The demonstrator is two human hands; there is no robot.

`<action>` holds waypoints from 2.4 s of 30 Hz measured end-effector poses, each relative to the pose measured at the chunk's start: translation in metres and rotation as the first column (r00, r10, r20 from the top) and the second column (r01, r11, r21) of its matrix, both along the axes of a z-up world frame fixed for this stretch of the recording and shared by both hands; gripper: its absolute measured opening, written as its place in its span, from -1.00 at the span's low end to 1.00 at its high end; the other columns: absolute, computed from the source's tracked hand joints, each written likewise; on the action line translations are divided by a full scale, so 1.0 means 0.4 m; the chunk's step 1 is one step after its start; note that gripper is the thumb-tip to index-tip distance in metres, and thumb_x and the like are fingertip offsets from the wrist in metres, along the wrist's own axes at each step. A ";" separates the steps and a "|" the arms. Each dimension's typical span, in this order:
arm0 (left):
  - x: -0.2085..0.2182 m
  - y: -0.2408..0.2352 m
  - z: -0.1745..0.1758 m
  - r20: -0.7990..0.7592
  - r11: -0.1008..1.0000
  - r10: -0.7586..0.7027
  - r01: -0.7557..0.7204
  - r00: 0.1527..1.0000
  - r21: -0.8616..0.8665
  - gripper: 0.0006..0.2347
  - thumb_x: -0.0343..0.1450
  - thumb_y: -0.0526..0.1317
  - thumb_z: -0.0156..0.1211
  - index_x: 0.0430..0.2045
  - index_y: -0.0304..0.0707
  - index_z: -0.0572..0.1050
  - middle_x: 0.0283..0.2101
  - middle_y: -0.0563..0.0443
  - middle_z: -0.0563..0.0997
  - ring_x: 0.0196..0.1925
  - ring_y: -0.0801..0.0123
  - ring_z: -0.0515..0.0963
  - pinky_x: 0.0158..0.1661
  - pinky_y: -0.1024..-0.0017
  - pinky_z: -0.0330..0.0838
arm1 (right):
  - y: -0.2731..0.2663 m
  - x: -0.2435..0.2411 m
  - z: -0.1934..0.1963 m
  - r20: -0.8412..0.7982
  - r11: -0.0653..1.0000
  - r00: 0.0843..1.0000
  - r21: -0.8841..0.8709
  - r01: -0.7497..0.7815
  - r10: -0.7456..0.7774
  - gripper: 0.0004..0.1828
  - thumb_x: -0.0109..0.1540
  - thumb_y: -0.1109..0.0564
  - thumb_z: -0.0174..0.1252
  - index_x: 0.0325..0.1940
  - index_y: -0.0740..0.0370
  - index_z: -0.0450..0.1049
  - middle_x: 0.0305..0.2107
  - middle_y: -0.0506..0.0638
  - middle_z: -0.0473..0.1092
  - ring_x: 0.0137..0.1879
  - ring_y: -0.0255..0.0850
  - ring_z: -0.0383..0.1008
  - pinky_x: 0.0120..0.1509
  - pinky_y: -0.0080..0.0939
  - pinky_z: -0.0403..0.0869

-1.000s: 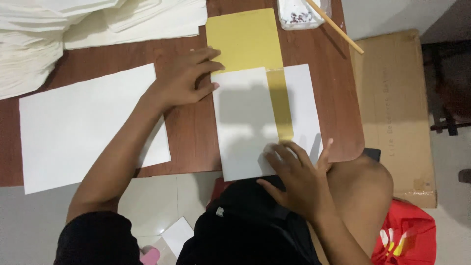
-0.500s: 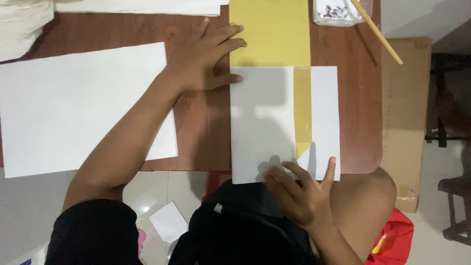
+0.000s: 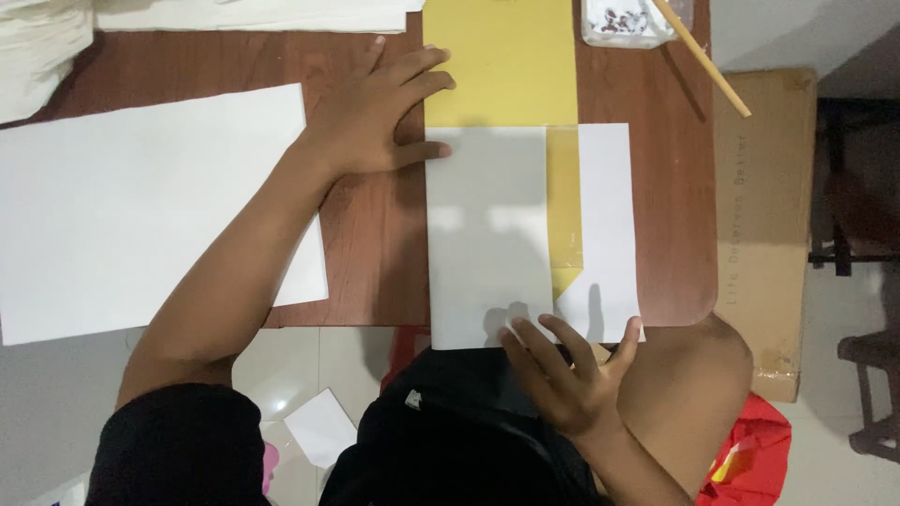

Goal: Manual assembly of paper bags by folding paper sheets and applying glue with a stick.

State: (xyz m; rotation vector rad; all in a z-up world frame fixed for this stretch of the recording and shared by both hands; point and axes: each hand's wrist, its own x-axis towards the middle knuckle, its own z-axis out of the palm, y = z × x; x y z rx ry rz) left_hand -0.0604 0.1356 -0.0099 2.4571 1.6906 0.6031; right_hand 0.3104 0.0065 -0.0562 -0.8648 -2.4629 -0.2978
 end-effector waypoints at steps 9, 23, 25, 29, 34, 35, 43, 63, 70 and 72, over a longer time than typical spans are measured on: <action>0.002 -0.001 0.002 0.035 1.000 -0.002 0.002 0.999 -0.007 -0.40 0.34 0.17 0.34 0.16 -0.23 0.44 0.36 -0.14 0.38 0.33 0.06 0.40 0.42 -0.07 -0.18 | 0.004 -0.006 0.045 -0.051 0.999 0.998 -0.005 -0.044 0.044 -0.69 0.16 0.07 0.50 -0.03 -0.17 0.64 -0.01 -0.32 0.49 0.05 -0.24 0.43 0.38 0.73 -0.10; 0.000 0.011 -0.004 0.016 0.998 0.018 -0.017 1.000 -0.063 -0.38 0.35 0.23 0.27 0.18 -0.21 0.43 0.39 -0.12 0.34 0.41 0.10 0.29 0.43 -0.05 -0.24 | 0.022 -0.004 0.036 0.012 0.992 0.999 -0.120 0.041 -0.040 -0.62 0.15 -0.04 0.46 0.04 -0.16 0.58 0.06 -0.29 0.44 0.22 -0.18 0.41 0.46 0.81 -0.24; 0.001 0.006 0.002 0.010 0.998 0.016 -0.015 1.000 -0.063 -0.38 0.37 0.24 0.25 0.19 -0.22 0.42 0.40 -0.12 0.32 0.44 0.10 0.25 0.42 -0.07 -0.22 | 0.026 -0.009 0.052 0.015 0.983 0.998 -0.173 0.057 -0.055 -0.61 0.16 -0.08 0.43 0.06 -0.15 0.57 0.09 -0.29 0.43 0.26 -0.17 0.39 0.44 0.87 -0.22; -0.002 0.001 0.010 0.063 0.997 -0.004 0.009 0.998 -0.072 -0.45 0.40 0.14 0.24 0.18 -0.22 0.42 0.39 -0.12 0.33 0.39 0.08 0.33 0.43 -0.07 -0.24 | 0.035 -0.010 0.081 0.017 0.982 0.997 -0.175 0.074 -0.072 -0.61 0.20 -0.04 0.36 0.12 -0.11 0.62 0.11 -0.29 0.49 0.24 -0.15 0.47 0.51 0.66 -0.37; -0.003 0.003 0.003 0.071 0.998 -0.016 0.020 0.997 -0.056 -0.46 0.41 0.15 0.23 0.18 -0.20 0.41 0.39 -0.13 0.33 0.38 0.07 0.34 0.43 -0.09 -0.23 | 0.040 0.005 0.077 0.039 0.963 0.995 -0.254 0.094 -0.087 -0.52 0.17 -0.03 0.38 0.18 -0.09 0.57 0.18 -0.27 0.46 0.29 -0.09 0.44 0.50 0.71 -0.45; -0.004 0.005 -0.001 0.049 0.998 0.002 0.002 0.999 -0.070 -0.46 0.41 0.17 0.22 0.19 -0.16 0.40 0.39 -0.10 0.33 0.39 0.09 0.33 0.43 -0.09 -0.25 | 0.042 0.010 0.071 0.076 0.950 0.992 -0.289 0.120 -0.103 -0.45 0.12 -0.06 0.40 0.20 -0.14 0.53 0.21 -0.26 0.42 0.34 -0.07 0.38 0.48 0.80 -0.43; -0.009 0.002 0.005 0.058 0.995 0.001 0.004 0.998 -0.095 -0.47 0.41 0.12 0.22 0.19 -0.19 0.40 0.40 -0.08 0.32 0.42 0.14 0.28 0.43 -0.08 -0.25 | 0.049 -0.011 0.141 0.109 0.923 0.992 -0.370 0.106 -0.071 -0.31 -0.01 -0.02 0.38 0.22 -0.08 0.46 0.25 -0.17 0.36 0.38 -0.07 0.31 0.42 0.91 -0.28; -0.012 -0.002 0.014 0.056 0.998 -0.030 0.033 0.998 -0.045 -0.48 0.41 0.12 0.20 0.18 -0.19 0.40 0.38 -0.09 0.33 0.36 0.10 0.34 0.43 -0.04 -0.20 | 0.313 -0.211 0.183 0.103 0.837 0.930 -0.481 -0.263 0.352 -0.19 0.26 -0.20 0.17 0.45 0.33 0.19 0.46 0.23 0.08 0.59 0.15 0.00 0.52 0.34 0.10; -0.013 -0.003 -0.002 0.079 0.999 -0.047 0.049 0.996 -0.018 -0.53 0.41 0.03 0.27 0.15 -0.17 0.41 0.38 -0.13 0.35 0.32 0.07 0.39 0.40 -0.07 -0.19 | 0.335 -0.202 0.175 0.165 0.834 0.952 -0.536 -0.133 0.258 -0.21 0.36 -0.30 -0.12 0.46 0.33 0.18 0.46 0.22 0.07 0.58 0.10 -0.01 0.47 0.42 0.02; -0.006 0.002 -0.014 -0.042 0.989 -0.100 0.104 0.994 0.104 -0.61 0.38 -0.13 0.34 0.10 -0.18 0.53 0.36 -0.17 0.41 0.45 0.10 0.29 0.44 -0.09 -0.22 | 0.334 -0.203 0.163 0.183 0.840 0.961 -0.537 -0.079 0.207 -0.29 0.38 -0.23 -0.17 0.50 0.21 0.15 0.49 0.06 0.03 0.61 -0.04 -0.09 0.52 0.52 -0.11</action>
